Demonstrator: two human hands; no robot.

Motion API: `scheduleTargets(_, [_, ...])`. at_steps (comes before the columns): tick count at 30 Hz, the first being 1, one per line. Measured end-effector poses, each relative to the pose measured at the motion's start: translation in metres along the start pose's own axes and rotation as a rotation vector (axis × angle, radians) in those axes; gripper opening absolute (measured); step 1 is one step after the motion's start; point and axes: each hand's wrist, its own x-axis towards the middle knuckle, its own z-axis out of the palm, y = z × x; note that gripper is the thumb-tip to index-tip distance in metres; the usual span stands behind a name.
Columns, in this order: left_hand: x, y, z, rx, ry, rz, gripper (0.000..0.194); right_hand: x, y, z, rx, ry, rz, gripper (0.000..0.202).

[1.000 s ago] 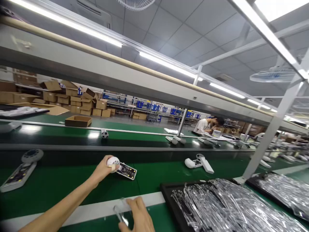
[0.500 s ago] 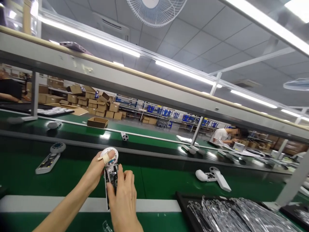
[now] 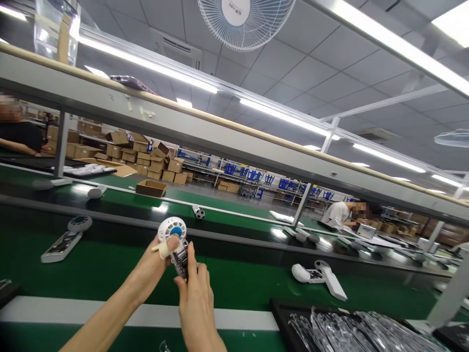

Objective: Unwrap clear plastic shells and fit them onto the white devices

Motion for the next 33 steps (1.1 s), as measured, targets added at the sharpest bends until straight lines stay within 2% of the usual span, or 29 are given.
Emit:
scheduleTargets(2, [0.000, -0.006, 0.002, 0.023, -0.108, -0.105, 0.057, 0.004, -0.001, -0.015, -0.023, -0.006, -0.059, 0.063])
scheduleTargets(3, [0.001, -0.008, 0.002, 0.054, -0.116, -0.135, 0.055, 0.005, -0.002, -0.021, -0.035, -0.023, -0.078, 0.061])
scheduleTargets(6, [-0.001, -0.011, 0.006, 0.141, -0.014, -0.081, 0.054, 0.007, -0.008, -0.031, 0.072, -0.062, -0.025, 0.050])
scheduleTargets(9, [-0.009, -0.010, 0.013, 0.164, 0.070, 0.031, 0.055, 0.015, -0.011, -0.029, 0.416, 0.113, 0.212, 0.042])
scheduleTargets(11, [-0.016, -0.009, 0.020, 0.161, 0.080, 0.098, 0.053, 0.026, -0.010, -0.024, 0.633, 0.267, 0.411, 0.045])
scheduleTargets(13, [-0.024, -0.009, 0.026, 0.163, 0.085, 0.184, 0.050, 0.035, -0.007, -0.021, 0.773, 0.342, 0.534, 0.048])
scheduleTargets(16, [-0.033, -0.011, 0.032, 0.180, 0.100, 0.238, 0.050, 0.042, -0.006, -0.021, 0.846, 0.403, 0.523, 0.048])
scheduleTargets(19, [-0.037, -0.013, 0.036, 0.183, 0.119, 0.206, 0.050, 0.040, -0.007, -0.022, 0.791, 0.458, 0.468, 0.047])
scheduleTargets(21, [-0.036, -0.014, 0.037, 0.179, 0.128, 0.226, 0.047, 0.041, -0.006, -0.021, 0.709, 0.450, 0.454, 0.048])
scheduleTargets(24, [-0.022, -0.017, 0.030, 0.190, 0.123, 0.217, 0.049, 0.044, -0.002, -0.018, 0.596, 0.348, 0.461, 0.050])
scheduleTargets(26, [-0.003, -0.022, 0.016, 0.243, 0.129, 0.122, 0.053, 0.042, 0.002, -0.018, 0.554, 0.207, 0.462, 0.048])
scheduleTargets(28, [0.021, -0.030, -0.007, 0.321, 0.177, -0.007, 0.054, 0.029, 0.005, -0.022, 0.518, 0.045, 0.448, 0.037])
scheduleTargets(30, [0.045, -0.037, -0.038, 0.408, 0.272, -0.079, 0.051, 0.006, 0.004, -0.028, 0.440, -0.131, 0.419, 0.024])
scheduleTargets(31, [0.054, -0.040, -0.055, 0.461, 0.332, -0.092, 0.048, -0.008, 0.003, -0.030, 0.360, -0.242, 0.398, 0.024])
scheduleTargets(33, [0.068, -0.042, -0.085, 0.588, 0.473, -0.098, 0.048, -0.039, 0.000, -0.028, 0.110, -0.492, 0.325, 0.037])
